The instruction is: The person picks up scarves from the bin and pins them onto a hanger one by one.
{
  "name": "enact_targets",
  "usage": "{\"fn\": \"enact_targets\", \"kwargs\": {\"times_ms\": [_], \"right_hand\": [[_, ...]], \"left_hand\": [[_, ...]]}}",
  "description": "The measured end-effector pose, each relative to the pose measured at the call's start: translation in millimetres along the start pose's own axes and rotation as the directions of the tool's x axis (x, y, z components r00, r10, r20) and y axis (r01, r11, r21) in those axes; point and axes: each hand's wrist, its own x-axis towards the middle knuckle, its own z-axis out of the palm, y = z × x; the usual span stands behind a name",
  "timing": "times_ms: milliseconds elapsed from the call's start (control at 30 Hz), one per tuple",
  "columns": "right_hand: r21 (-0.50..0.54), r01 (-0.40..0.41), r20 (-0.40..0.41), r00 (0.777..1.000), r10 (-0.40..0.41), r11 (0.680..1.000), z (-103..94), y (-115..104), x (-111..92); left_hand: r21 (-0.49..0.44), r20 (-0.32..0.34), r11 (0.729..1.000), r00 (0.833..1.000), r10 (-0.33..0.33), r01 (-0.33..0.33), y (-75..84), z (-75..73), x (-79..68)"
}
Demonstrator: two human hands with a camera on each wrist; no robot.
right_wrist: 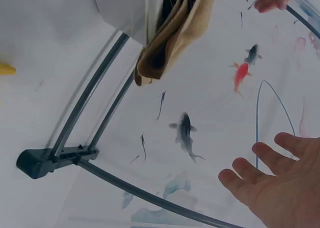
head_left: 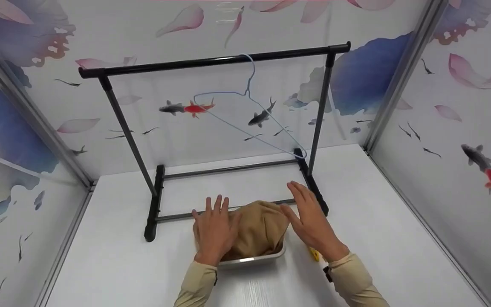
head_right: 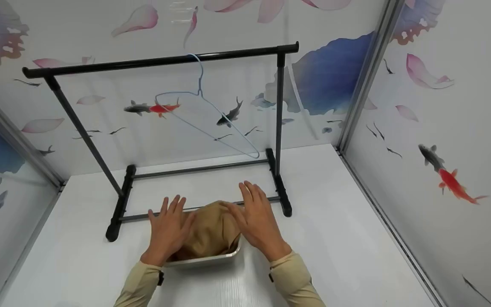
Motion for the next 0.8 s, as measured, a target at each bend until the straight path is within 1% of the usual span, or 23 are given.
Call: {"fn": "enact_targets", "kwargs": {"times_ms": [67, 133, 267, 333, 433, 533, 633, 733, 800], "right_hand": [[0.01, -0.003, -0.01, 1.0, 0.004, 1.0, -7.3, -0.8, 6.5], [0.007, -0.002, -0.025, 1.0, 0.003, 1.0, -15.1, -0.9, 14.1], [0.0, 0.013, -0.048, 0.999, -0.013, 1.0, -31.0, -2.0, 33.4], [0.002, 0.02, -0.065, 0.998, -0.02, 1.0, -38.9, -1.8, 44.9], [0.01, 0.033, -0.108, 0.994, -0.032, 0.999, -48.9, -0.5, 64.3], [0.012, 0.031, -0.129, 0.991, -0.029, 0.999, -55.6, 0.9, 84.6], [0.02, -0.008, -0.098, 0.995, 0.01, 1.0, -60.8, 3.0, 103.8], [0.052, -0.081, -0.015, 0.997, 0.082, 0.995, -63.5, 5.8, 119.9], [0.067, -0.126, 0.049, 0.991, 0.123, 0.99, -63.3, 8.2, 128.4]], "left_hand": [[-0.005, 0.041, 1.0, 0.999, -0.003, 0.003, 3.4, 8.0, 3.8], [-0.026, 0.062, 1.0, 0.998, 0.001, 0.0, 6.4, 15.3, 7.8], [-0.077, 0.075, 0.997, 0.997, 0.005, 0.001, 8.9, 27.9, 11.9], [-0.081, 0.086, 0.997, 0.996, 0.002, 0.005, 9.6, 32.7, 12.9], [-0.049, 0.075, 0.999, 0.997, 0.009, -0.005, 11.0, 36.0, 13.2], [-0.001, 0.041, 1.0, 0.999, 0.021, -0.021, 11.8, 36.2, 10.2], [0.028, 0.02, 0.999, 0.999, 0.031, -0.031, 13.2, 35.2, 6.8], [0.057, 0.021, 0.998, 0.999, 0.035, -0.036, 13.9, 33.1, 4.3], [0.075, 0.036, 0.997, 0.999, 0.033, -0.036, 14.1, 31.9, 2.9]]}}
